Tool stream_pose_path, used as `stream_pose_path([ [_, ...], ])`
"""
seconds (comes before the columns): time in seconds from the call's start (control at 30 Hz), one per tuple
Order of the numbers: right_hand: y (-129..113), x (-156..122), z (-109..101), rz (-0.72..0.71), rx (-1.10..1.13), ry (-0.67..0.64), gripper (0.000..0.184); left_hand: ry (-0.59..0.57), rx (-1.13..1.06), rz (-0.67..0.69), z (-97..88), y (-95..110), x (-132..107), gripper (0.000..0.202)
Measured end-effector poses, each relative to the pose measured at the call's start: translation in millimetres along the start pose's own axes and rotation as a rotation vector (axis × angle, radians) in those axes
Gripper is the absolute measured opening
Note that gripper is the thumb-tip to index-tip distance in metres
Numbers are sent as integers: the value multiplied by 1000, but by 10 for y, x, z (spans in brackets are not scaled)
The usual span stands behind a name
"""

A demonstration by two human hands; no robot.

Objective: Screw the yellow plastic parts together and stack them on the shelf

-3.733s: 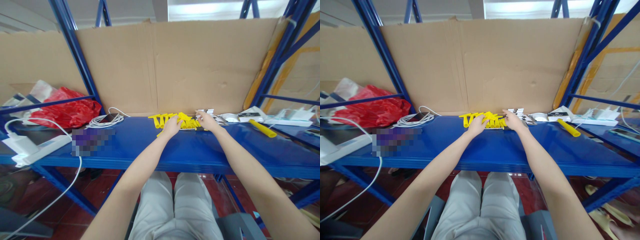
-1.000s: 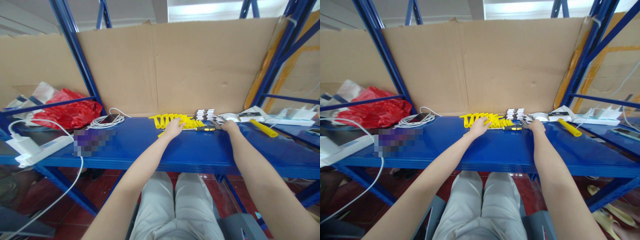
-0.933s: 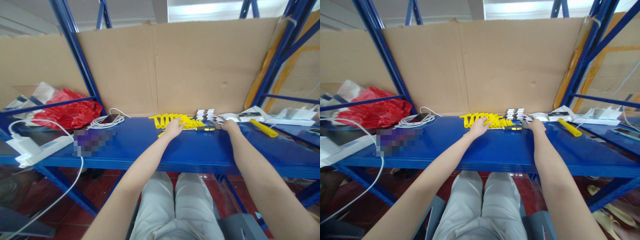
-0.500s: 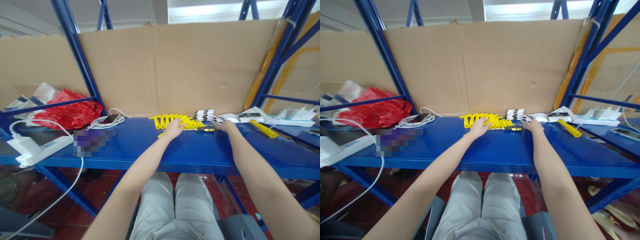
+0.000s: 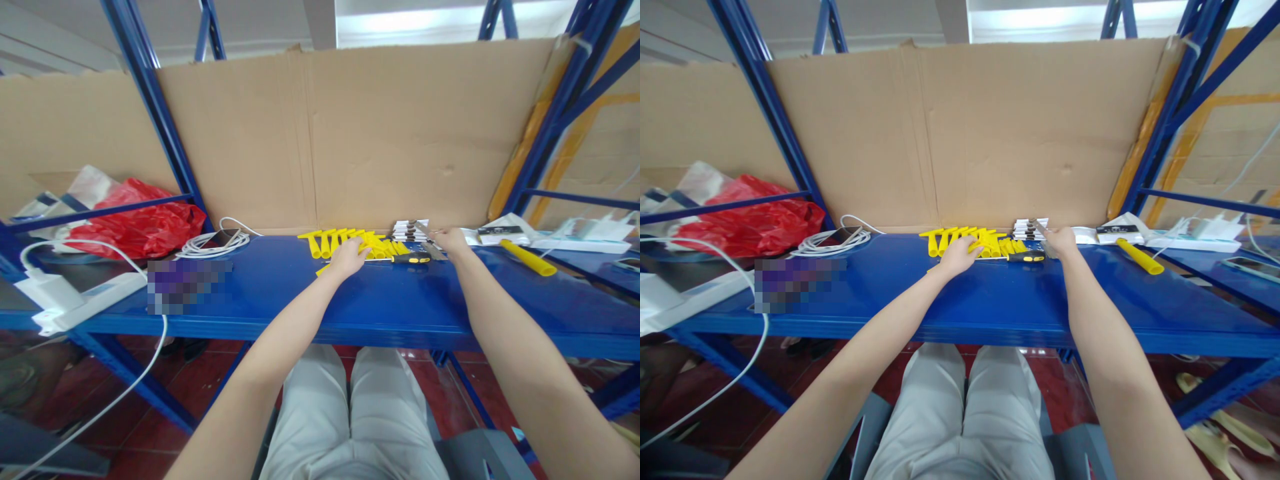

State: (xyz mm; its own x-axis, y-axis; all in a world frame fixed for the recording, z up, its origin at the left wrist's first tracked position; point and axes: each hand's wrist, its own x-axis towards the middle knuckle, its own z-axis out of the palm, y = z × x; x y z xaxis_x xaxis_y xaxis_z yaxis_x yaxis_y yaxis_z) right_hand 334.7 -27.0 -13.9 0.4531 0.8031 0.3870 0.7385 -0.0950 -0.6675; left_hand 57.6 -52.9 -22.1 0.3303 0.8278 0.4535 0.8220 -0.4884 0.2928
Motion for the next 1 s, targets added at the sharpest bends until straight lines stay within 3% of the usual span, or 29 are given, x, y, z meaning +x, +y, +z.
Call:
stream_pose_path([
  [0.07, -148, -77, 31, 30, 149, -20, 26, -1, 3, -1, -3, 3, -2, 31],
  [0.17, -411, -248, 118, -57, 336, -147, 27, -7, 5, -7, -9, 9, -7, 32],
  [0.37, -761, -585, 311, -170, 372, -380, 32, -18, -1, -27, -10, 5, -12, 29],
  [0.73, -710, -597, 334, -91, 547, -533, 35, -13, 17, -48, -1, -8, 3, 30],
  [1.0, -673, -620, 320, -140, 461, -720, 35, -5, -2, -57, -11, 15, -19, 27],
])
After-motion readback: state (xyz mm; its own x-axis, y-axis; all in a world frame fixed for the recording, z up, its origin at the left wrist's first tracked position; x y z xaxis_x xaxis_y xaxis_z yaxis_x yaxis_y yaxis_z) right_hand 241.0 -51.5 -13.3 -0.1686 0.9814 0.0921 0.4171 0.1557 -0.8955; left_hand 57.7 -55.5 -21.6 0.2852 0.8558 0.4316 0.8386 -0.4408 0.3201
